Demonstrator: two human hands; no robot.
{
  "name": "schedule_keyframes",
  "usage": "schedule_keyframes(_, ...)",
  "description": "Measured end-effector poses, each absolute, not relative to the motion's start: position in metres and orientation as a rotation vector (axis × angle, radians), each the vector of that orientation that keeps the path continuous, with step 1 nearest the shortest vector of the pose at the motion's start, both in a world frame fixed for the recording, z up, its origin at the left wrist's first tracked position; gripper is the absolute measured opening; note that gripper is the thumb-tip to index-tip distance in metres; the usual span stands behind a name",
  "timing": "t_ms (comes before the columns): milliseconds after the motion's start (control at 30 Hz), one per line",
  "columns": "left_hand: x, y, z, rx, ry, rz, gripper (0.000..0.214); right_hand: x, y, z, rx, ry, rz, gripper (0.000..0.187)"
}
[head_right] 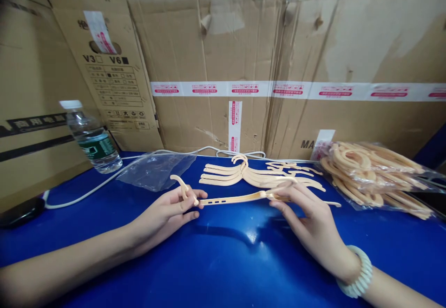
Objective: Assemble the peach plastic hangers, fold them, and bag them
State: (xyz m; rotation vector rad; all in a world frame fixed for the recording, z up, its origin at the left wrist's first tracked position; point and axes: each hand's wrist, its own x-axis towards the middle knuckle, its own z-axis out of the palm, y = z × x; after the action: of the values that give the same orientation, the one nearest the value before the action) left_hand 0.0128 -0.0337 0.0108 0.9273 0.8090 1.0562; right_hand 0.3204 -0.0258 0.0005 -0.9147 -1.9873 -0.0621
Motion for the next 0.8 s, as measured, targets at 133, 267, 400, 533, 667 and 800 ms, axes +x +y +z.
schedule_keyframes(133,0.014,-0.034,0.013,0.923,0.752,1.023,0.025,0.32,-0.028,-0.001,-0.915,-1.996,-0.066,0.009)
schedule_keyframes(267,0.015,-0.033,0.013,0.936,0.724,1.025,0.024,0.319,-0.03,-0.002,-0.922,-1.992,-0.064,0.009)
schedule_keyframes(400,0.014,-0.034,0.012,0.943,0.726,1.013,0.023,0.319,-0.03,-0.002,-0.896,-2.0,-0.069,0.01)
schedule_keyframes(533,0.014,-0.034,0.011,0.984,0.733,0.997,0.022,0.318,-0.032,-0.002,-0.89,-1.995,-0.058,0.011)
schedule_keyframes(667,0.015,-0.035,0.012,1.015,0.772,1.02,0.029,0.317,-0.034,-0.002,-0.896,-2.009,-0.056,0.011)
schedule_keyframes(800,0.016,-0.037,0.012,1.015,0.818,1.092,0.033,0.314,-0.039,0.001,-0.844,-2.046,-0.076,0.018)
